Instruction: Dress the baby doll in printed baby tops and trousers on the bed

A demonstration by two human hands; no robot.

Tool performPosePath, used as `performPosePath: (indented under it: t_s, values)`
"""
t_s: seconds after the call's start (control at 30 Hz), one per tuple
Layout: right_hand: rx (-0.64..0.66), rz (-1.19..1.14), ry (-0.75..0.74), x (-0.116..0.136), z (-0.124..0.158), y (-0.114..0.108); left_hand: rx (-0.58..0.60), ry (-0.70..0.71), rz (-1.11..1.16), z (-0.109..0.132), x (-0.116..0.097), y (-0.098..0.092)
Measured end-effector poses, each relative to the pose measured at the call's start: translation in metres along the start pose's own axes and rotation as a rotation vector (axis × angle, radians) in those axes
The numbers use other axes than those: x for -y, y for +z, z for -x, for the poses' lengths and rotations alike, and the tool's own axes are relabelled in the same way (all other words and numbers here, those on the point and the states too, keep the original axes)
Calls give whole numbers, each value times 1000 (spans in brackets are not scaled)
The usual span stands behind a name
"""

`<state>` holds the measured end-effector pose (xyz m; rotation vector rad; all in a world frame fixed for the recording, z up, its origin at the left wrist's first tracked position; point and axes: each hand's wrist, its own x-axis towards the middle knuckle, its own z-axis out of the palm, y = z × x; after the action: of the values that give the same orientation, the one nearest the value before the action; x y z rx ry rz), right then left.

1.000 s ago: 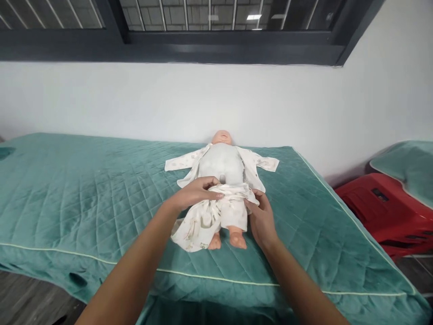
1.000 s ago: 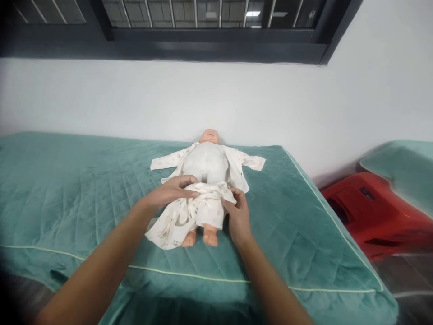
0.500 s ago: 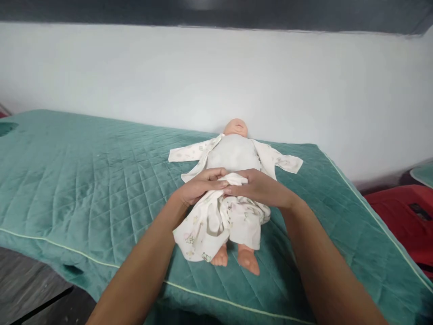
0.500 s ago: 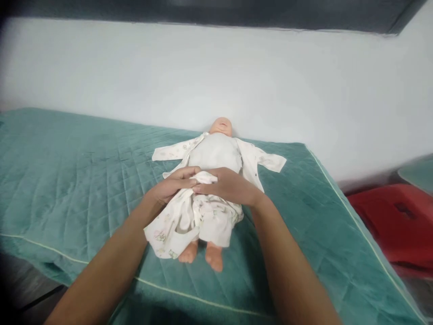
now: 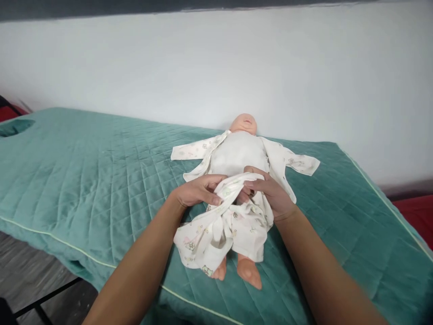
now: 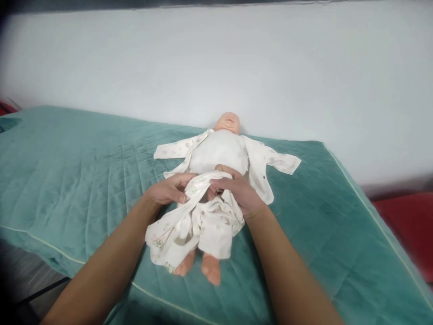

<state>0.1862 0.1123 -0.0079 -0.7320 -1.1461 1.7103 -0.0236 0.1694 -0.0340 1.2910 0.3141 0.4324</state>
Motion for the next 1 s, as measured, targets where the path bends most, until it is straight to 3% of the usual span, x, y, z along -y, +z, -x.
performPosePath:
  t_s: [0.13, 0.37, 0.5, 0.67, 0.93, 1.0]
  values:
    - [-68, 232, 50, 2, 1, 4, -81, 74, 55, -3, 7, -1]
    - [-17, 519, 109, 13, 4, 19, -338, 105, 46, -7, 10, 4]
    - [-23, 631, 118, 15, 4, 27, -406, 128, -24, -7, 10, 9]
    - [-97, 745, 104, 11, 6, 30, -420, 147, -71, -7, 11, 8]
    - [-188, 774, 130, 8, 9, 31, -269, 113, -60, -6, 6, 9]
    - [-202, 786, 124, 8, 8, 32, -289, 110, -91, -6, 5, 10]
